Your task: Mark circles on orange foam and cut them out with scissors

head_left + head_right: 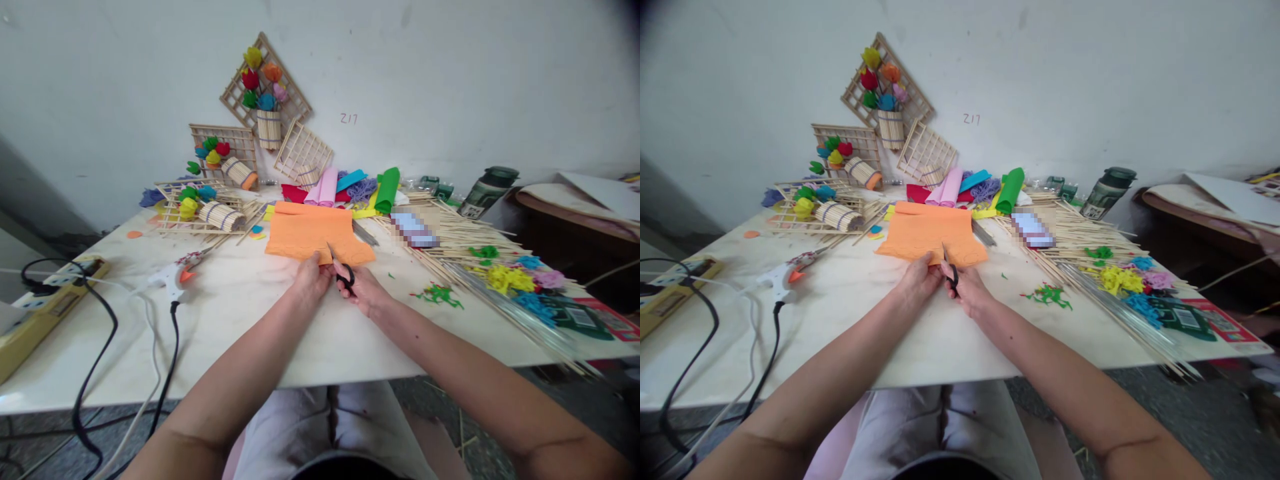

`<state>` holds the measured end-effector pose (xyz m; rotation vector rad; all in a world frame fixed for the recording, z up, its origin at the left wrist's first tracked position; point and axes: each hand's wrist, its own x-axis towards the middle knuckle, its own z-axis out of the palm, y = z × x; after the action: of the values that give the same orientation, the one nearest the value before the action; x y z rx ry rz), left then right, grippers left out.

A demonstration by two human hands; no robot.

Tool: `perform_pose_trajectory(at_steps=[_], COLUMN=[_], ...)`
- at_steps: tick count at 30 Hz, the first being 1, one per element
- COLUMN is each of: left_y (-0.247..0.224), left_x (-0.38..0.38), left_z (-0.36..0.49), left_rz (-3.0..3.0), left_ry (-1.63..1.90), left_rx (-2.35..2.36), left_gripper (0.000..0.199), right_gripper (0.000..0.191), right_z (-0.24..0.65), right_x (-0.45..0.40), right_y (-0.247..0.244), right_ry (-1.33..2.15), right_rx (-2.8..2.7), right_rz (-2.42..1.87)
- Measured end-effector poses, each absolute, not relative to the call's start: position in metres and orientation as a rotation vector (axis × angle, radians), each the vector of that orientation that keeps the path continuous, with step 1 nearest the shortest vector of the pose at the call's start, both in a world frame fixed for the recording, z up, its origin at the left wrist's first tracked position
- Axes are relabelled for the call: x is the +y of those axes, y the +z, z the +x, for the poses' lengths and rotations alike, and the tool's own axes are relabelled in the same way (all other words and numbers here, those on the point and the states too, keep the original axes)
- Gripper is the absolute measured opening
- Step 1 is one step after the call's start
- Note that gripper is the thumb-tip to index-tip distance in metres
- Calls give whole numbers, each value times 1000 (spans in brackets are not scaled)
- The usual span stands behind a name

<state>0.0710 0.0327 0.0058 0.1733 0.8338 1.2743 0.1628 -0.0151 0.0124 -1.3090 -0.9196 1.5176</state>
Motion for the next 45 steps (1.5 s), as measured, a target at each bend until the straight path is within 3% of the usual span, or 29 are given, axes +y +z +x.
perform_pose_trajectory(at_steps=[16,28,45], left_y=[-1,2,9], left_x=[42,56,82], left_z=[62,58,53], left_rz=[114,162,119], left_ry=[1352,1364,1373], left_rx=[638,833,903], left_gripper=[16,15,4], right_gripper=[31,37,31], right_z=[163,163,163], right_x=[-12,-5,12], right_y=[9,10,12], right_ry=[1520,1527,1587], right_rx=[-928,-963,-1022], right_rz=[-1363,-1396,-1407])
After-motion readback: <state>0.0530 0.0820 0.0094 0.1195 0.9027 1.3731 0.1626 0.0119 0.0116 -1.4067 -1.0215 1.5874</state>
